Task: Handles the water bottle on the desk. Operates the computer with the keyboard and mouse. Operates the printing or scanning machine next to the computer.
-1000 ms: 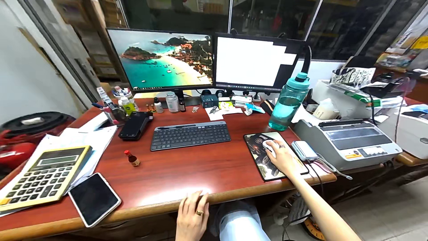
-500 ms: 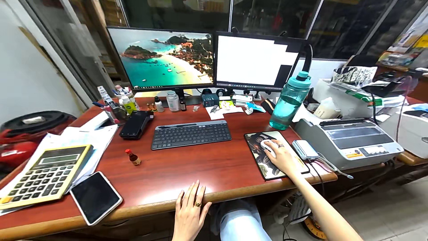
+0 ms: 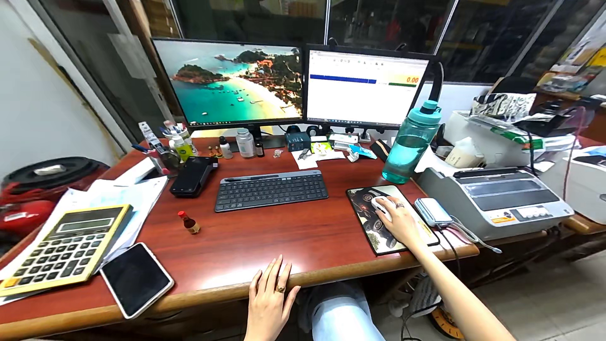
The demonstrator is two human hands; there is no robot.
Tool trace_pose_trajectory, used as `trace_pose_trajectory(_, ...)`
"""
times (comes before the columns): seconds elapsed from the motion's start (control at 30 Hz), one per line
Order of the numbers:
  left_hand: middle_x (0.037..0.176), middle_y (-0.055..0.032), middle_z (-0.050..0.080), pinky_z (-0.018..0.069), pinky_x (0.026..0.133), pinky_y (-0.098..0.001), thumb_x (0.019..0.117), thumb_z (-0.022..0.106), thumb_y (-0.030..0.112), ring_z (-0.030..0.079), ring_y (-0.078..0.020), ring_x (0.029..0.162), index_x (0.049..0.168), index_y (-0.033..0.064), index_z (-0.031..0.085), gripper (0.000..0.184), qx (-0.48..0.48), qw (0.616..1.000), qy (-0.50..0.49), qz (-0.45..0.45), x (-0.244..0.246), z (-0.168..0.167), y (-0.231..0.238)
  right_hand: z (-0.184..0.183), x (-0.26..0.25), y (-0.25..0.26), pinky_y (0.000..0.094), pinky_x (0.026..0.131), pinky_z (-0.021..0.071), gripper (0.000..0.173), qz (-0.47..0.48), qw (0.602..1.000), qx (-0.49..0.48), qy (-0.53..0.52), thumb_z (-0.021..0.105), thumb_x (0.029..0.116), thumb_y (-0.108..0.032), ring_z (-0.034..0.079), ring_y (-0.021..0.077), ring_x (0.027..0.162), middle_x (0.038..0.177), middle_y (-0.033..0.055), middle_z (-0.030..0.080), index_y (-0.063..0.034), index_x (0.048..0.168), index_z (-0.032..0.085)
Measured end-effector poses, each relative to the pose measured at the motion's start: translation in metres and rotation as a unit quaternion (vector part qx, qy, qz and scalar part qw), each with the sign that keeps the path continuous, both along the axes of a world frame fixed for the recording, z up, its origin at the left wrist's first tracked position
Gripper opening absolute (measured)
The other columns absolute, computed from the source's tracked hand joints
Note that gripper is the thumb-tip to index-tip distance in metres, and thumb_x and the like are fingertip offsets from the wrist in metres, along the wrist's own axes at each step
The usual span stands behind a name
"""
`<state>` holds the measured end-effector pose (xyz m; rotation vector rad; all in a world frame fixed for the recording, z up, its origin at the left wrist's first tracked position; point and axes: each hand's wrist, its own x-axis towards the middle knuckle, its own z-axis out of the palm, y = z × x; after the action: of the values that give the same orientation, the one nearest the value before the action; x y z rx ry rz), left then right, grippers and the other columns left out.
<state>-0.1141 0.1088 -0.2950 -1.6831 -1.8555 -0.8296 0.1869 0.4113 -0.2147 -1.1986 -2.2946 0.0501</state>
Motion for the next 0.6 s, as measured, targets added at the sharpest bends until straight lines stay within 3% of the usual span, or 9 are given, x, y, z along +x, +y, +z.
trace_pose_trajectory(0.6,0.145,-0.0108,0.061,0.0326,0.115,-0.0488,0.1056,0.037,0.056,0.055,-0.0252,0.137,0.138,0.0159,0.066,0.059,0.004,1.0,-0.001,0.003,0.001,0.0011,0.0002,-0.001,-0.0003,0.0018,0.0573,0.106,0.0469,0.042,0.021,1.0,-0.003,0.004,0.054,0.105,-0.039,0.054,0.0433,0.134,0.145,0.0242,0.056,-0.0174,0.139,0.065)
